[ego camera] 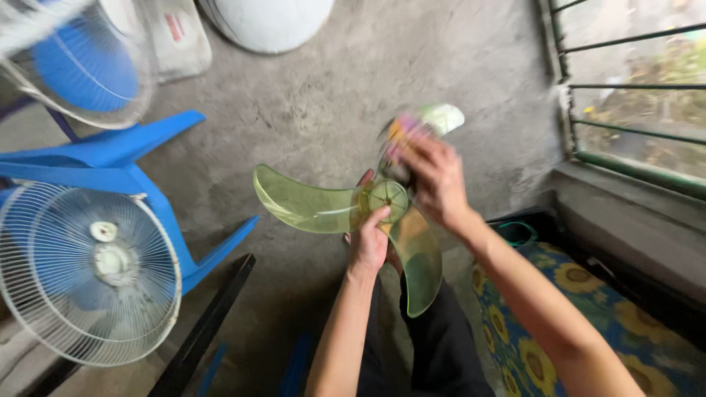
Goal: The person removes a green fan blade from a white pedestal fan and wipes it with a cloth. The person then reattaches the cleaned blade to the fan.
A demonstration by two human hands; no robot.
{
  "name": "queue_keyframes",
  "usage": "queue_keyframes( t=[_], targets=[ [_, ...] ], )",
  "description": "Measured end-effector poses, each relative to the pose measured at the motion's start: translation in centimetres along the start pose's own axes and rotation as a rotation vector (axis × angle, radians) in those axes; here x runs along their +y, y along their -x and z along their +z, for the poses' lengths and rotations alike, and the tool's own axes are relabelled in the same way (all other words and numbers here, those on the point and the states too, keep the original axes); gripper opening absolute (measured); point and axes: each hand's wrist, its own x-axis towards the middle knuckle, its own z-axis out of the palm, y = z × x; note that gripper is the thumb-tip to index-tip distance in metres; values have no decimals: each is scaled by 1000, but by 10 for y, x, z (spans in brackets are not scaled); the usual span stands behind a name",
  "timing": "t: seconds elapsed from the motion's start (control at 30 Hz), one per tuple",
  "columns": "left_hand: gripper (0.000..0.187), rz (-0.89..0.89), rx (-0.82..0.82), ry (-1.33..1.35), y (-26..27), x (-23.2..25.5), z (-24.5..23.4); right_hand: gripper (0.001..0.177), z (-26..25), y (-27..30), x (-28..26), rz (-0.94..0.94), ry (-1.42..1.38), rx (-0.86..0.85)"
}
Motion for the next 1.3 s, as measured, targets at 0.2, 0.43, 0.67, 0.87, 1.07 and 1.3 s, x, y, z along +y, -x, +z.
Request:
queue_keyframes(
  t=[0.2, 0.43, 0.67, 0.87, 1.07, 1.3],
  targets=[
    [76, 93, -135, -108, 57, 50, 72, 64, -75, -22, -67, 28, 25, 157],
    [76, 152, -209, -145, 120, 102, 125, 41, -222, -69, -110, -4, -3, 278],
    [77, 113, -273, -191, 148, 119, 176, 45, -264, -55, -215, -345, 229, 203],
    [75, 287, -602, -203, 223, 165, 205, 39, -351, -79, -278, -499, 444, 226],
    [74, 425, -720, -265, 256, 210, 244, 41, -397, -92, -338, -562, 429, 377],
    [67, 553, -720, -278, 269, 244, 245, 38, -384, -121, -340, -585, 423, 209]
  ],
)
